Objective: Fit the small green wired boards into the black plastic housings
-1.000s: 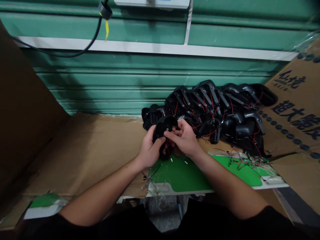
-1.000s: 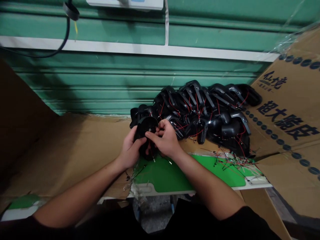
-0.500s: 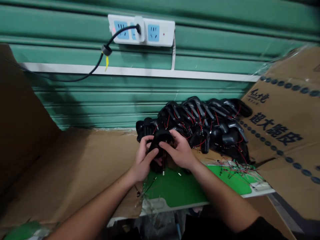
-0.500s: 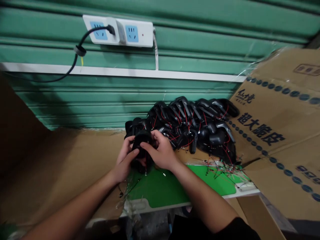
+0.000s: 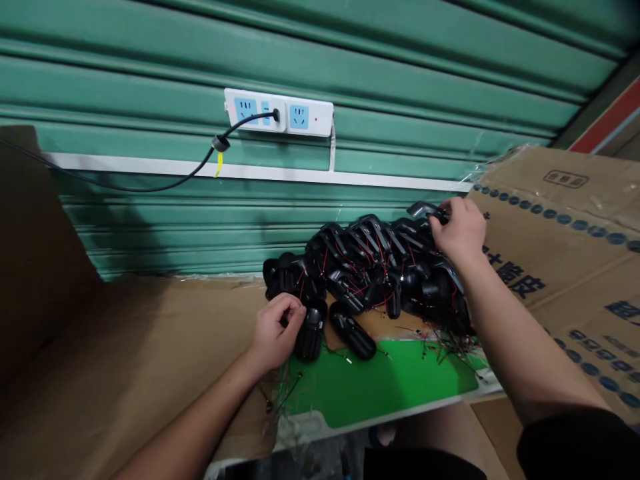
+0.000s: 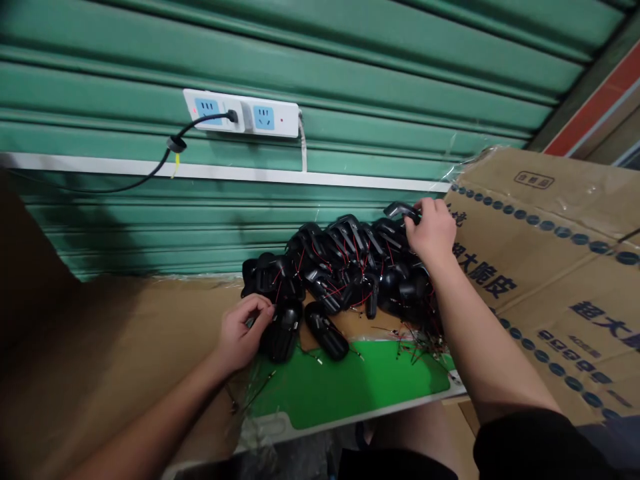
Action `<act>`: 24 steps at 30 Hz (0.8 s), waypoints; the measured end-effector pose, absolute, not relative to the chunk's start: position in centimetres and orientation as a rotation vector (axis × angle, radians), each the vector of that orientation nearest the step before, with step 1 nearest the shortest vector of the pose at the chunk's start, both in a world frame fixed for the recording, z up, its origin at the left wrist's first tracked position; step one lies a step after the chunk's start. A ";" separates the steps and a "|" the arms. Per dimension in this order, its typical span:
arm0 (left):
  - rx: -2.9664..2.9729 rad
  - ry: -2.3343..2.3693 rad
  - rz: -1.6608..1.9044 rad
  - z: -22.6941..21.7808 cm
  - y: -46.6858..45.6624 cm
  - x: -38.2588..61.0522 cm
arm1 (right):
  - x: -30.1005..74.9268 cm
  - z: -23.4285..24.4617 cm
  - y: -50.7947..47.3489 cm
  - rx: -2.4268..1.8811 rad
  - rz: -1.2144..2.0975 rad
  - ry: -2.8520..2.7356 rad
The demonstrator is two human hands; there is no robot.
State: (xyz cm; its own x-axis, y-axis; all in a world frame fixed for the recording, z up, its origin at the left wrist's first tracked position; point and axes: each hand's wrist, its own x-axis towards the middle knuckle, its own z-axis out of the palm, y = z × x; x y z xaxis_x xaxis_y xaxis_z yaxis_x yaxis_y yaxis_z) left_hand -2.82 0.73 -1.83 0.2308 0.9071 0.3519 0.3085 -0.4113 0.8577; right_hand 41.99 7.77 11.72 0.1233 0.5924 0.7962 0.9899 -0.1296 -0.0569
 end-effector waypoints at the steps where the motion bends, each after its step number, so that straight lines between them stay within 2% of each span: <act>1: 1.862 1.126 1.170 -1.8 0.7 -2.9 | 42.5 11.5 8.5 -1.846 -0.844 -1.552; 6: 1.870 1.174 1.187 -1.6 1.0 -3.1 | 42.8 9.7 10.2 -1.978 -0.849 -1.648; 14: 1.887 1.150 1.332 -0.8 1.1 -4.0 | 43.4 9.0 9.3 -1.875 -0.828 -1.764; 18: 1.706 1.059 1.689 2.0 1.1 -5.6 | 43.8 9.4 8.7 -1.891 -0.785 -1.838; 24: 1.310 0.659 2.454 11.0 -1.5 -7.4 | 43.8 10.4 8.1 -1.994 -0.624 -1.884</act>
State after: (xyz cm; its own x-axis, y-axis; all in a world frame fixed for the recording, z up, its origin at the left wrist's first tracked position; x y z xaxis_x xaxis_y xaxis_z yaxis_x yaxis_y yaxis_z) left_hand -7.36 -1.45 10.98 -0.5488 0.4468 0.7066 -0.0327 -0.8560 0.5159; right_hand 43.82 8.06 10.43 0.0314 0.8525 0.5218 0.9954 -0.0739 0.0608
